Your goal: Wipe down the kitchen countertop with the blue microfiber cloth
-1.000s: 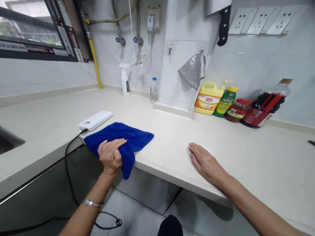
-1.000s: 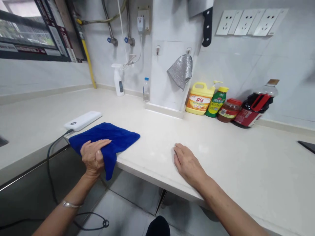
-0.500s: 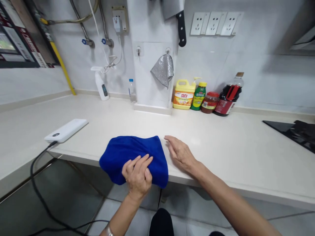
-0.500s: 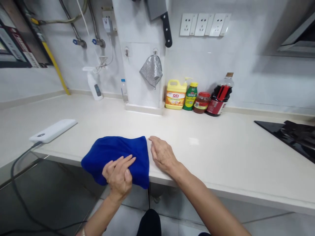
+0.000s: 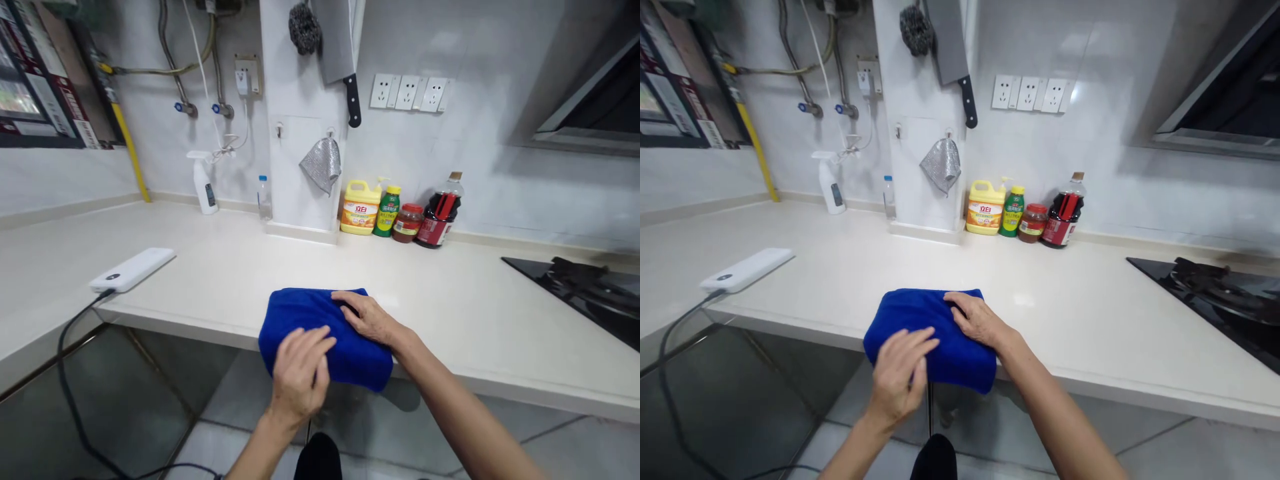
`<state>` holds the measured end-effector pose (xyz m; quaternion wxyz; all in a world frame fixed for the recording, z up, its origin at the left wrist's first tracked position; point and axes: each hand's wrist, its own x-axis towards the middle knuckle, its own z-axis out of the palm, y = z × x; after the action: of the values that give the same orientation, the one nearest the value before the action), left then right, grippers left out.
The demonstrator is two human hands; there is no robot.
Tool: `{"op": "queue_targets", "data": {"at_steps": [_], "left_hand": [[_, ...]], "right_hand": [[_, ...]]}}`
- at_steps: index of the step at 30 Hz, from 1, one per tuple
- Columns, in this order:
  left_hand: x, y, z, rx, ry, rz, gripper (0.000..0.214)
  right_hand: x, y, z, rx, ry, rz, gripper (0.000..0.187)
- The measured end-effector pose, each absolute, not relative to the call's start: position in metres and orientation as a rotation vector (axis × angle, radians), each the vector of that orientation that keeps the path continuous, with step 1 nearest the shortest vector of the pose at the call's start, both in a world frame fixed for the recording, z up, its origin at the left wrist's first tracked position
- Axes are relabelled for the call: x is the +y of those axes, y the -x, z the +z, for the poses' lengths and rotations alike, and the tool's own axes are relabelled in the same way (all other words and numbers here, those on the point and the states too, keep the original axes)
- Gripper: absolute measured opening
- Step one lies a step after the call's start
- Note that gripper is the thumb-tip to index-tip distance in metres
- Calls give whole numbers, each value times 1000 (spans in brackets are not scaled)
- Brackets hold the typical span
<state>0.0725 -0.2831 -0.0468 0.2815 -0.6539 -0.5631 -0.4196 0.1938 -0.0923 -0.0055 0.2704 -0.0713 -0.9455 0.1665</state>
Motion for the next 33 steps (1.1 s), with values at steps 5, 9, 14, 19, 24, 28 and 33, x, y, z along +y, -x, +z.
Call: {"op": "queue_targets", "data": {"at_steps": [5,9,14,19,24,28,33], "left_hand": [[-291,-23,-45,-1613,1715,-748,45],[-285,-21,-46,-1611,1757,-693,45],[-283,-27,-37,-1637,1829,-616,52],[-279,-12,-36,-1542,1879,-553,65],[-268,4,-34,-1461,1969,-539,70],[-258,1,-35,-1423,1989,-516,76],[-243,-27,-41,-1373,1955,-464,73]], "right_hand": [[-98,-208,-6,-2707,232,346,42],[-96,-221,-3,-2730,284,320,45],[-120,-224,2,-2649,410,160,45],[-172,-211,-14,-2589,424,-4,53],[-181,-212,-22,-2622,493,-76,58],[-171,-227,-19,-2651,447,-122,61],[-158,-257,-21,-2650,455,-199,61]]}}
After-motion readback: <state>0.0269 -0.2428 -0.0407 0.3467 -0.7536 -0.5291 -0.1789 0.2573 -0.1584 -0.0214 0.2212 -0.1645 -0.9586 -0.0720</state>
